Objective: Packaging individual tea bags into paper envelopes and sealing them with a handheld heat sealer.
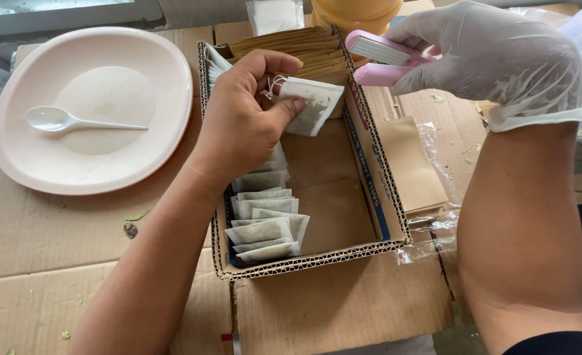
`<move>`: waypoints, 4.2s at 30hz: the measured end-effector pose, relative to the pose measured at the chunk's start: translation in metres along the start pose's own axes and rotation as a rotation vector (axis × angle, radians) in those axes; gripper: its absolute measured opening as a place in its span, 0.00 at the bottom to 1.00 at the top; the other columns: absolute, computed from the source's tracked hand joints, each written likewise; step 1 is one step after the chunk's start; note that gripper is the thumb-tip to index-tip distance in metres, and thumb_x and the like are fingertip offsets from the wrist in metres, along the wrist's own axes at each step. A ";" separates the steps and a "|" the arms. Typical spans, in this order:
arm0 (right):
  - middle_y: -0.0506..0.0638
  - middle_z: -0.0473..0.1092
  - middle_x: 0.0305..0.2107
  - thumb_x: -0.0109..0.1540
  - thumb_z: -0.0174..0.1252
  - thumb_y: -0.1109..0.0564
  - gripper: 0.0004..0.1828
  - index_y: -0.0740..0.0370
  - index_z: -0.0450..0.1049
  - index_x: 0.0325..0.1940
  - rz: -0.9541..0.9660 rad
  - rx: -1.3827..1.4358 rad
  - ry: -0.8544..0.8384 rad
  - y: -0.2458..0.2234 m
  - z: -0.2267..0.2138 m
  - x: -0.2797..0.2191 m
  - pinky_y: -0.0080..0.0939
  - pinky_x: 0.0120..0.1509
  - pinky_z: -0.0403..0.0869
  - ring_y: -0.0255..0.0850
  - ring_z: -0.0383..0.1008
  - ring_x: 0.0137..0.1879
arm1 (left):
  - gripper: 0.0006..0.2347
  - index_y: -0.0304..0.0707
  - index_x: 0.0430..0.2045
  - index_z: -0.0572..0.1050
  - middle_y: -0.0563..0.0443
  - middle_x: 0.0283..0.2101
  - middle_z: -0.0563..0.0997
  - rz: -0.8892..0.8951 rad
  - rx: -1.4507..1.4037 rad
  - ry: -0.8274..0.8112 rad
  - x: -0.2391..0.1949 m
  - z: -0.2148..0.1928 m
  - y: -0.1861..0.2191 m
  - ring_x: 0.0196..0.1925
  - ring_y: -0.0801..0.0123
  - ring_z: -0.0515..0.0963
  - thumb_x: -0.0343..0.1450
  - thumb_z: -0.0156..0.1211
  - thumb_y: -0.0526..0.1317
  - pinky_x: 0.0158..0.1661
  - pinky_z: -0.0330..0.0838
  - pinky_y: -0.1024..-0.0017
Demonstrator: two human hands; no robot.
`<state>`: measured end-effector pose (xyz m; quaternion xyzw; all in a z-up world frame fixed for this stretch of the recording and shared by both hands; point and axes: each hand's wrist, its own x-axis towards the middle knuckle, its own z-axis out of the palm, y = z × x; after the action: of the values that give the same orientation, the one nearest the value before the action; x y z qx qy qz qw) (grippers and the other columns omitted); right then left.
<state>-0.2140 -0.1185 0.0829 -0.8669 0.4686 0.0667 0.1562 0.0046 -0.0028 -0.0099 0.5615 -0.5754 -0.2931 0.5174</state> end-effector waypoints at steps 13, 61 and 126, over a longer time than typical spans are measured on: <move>0.52 0.71 0.34 0.53 0.65 0.45 0.21 0.51 0.76 0.49 0.163 -0.105 -0.160 0.020 0.025 0.039 0.50 0.41 0.63 0.50 0.67 0.39 | 0.12 0.44 0.42 0.76 0.59 0.43 0.80 0.051 0.161 -0.201 0.027 0.004 0.025 0.40 0.78 0.78 0.66 0.64 0.33 0.41 0.75 0.80; 0.41 0.73 0.22 0.47 0.47 0.69 0.30 0.52 0.79 0.50 -0.485 0.301 0.242 -0.047 0.046 0.026 0.36 0.20 0.67 0.32 0.65 0.18 | 0.10 0.43 0.38 0.77 0.50 0.37 0.73 0.241 0.607 -0.053 0.003 -0.012 0.007 0.38 0.60 0.75 0.65 0.66 0.37 0.35 0.70 0.61; 0.58 0.77 0.28 0.45 0.65 0.50 0.19 0.59 0.78 0.37 0.232 -0.073 -0.129 0.034 0.055 -0.010 0.54 0.42 0.74 0.57 0.78 0.36 | 0.33 0.52 0.51 0.73 0.48 0.49 0.78 -0.090 1.293 -0.958 0.055 0.137 0.085 0.59 0.51 0.63 0.58 0.70 0.68 0.60 0.47 0.52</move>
<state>-0.2460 -0.1094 0.0263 -0.8059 0.5521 0.1568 0.1454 -0.1418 -0.0711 0.0427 0.5858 -0.7674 -0.1313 -0.2253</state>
